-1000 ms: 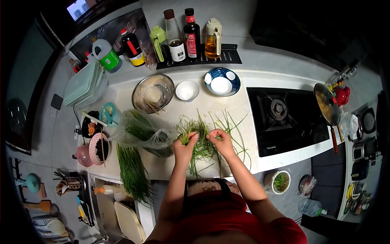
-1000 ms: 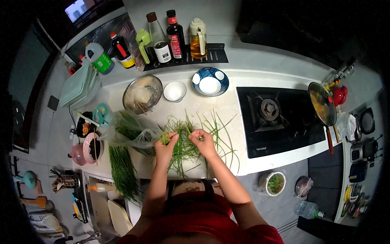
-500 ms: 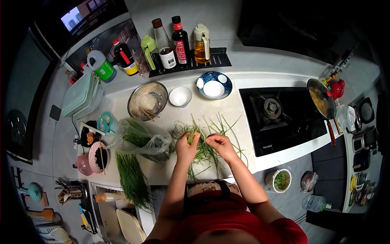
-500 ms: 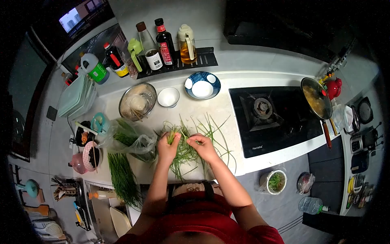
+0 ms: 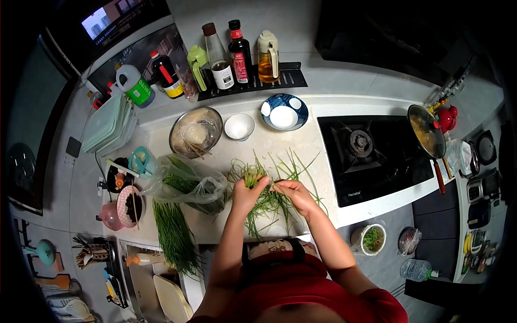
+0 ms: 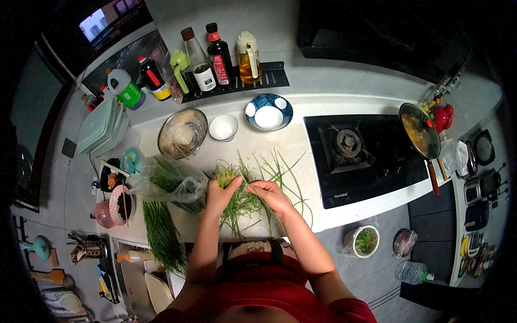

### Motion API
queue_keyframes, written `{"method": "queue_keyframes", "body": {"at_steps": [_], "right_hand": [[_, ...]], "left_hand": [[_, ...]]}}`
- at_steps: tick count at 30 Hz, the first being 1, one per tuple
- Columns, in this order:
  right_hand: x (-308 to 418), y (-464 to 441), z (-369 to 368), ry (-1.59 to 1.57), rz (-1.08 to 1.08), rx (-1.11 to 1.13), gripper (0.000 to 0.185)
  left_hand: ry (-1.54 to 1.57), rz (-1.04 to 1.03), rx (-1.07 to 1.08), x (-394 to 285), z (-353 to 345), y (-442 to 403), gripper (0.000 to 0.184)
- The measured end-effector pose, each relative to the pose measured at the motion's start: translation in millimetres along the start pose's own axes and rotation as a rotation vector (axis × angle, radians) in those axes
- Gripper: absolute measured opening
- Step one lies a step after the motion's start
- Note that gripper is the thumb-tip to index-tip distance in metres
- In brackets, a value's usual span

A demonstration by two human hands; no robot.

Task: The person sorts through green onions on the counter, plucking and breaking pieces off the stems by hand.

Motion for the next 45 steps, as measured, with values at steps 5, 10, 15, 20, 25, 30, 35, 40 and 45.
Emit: {"method": "queue_keyframes", "body": {"at_steps": [5, 10, 15, 20, 25, 30, 35, 40, 45], "right_hand": [[-4, -3, 6, -0.034, 0.006, -0.038, 0.021], [-2, -1, 10, 0.004, -0.016, -0.052, 0.022], [-6, -1, 12, -0.079, -0.047, -0.017, 0.021], [-9, -1, 10, -0.208, -0.081, -0.025, 0.021], [-3, 1, 17, -0.186, -0.059, -0.116, 0.02], [0, 1, 18, -0.099, -0.002, -0.11, 0.02], [1, -1, 8, 0.115, 0.143, -0.038, 0.015], [-26, -2, 4, 0.061, 0.016, 0.053, 0.013], [-59, -9, 19, 0.223, -0.039, 0.09, 0.012]], "left_hand": [[-0.02, -0.019, 0.114, 8, -18, 2, 0.016], [-0.192, -0.064, -0.097, 10, 5, -2, 0.017], [-0.212, -0.155, -0.08, 0, 4, -5, 0.019], [-0.114, -0.14, 0.112, -2, -19, -1, 0.019], [-0.417, -0.108, -0.034, 7, -3, -3, 0.017], [-0.414, -0.256, -0.194, -12, 5, 3, 0.018], [0.006, 0.01, 0.056, 10, -26, 3, 0.022], [0.228, 0.173, 0.01, 32, -24, 7, 0.023], [0.384, 0.257, -0.242, 58, 16, 11, 0.032]]}}
Point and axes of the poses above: each hand's wrist, its own y-axis away from the middle knuckle, its own z-axis out of the back of the hand, x = y × z, the point moved 10 cm from there along -y, towards the middle knuckle, and after that the axes turned 12 degrees about -y, right-handed, at the moved point
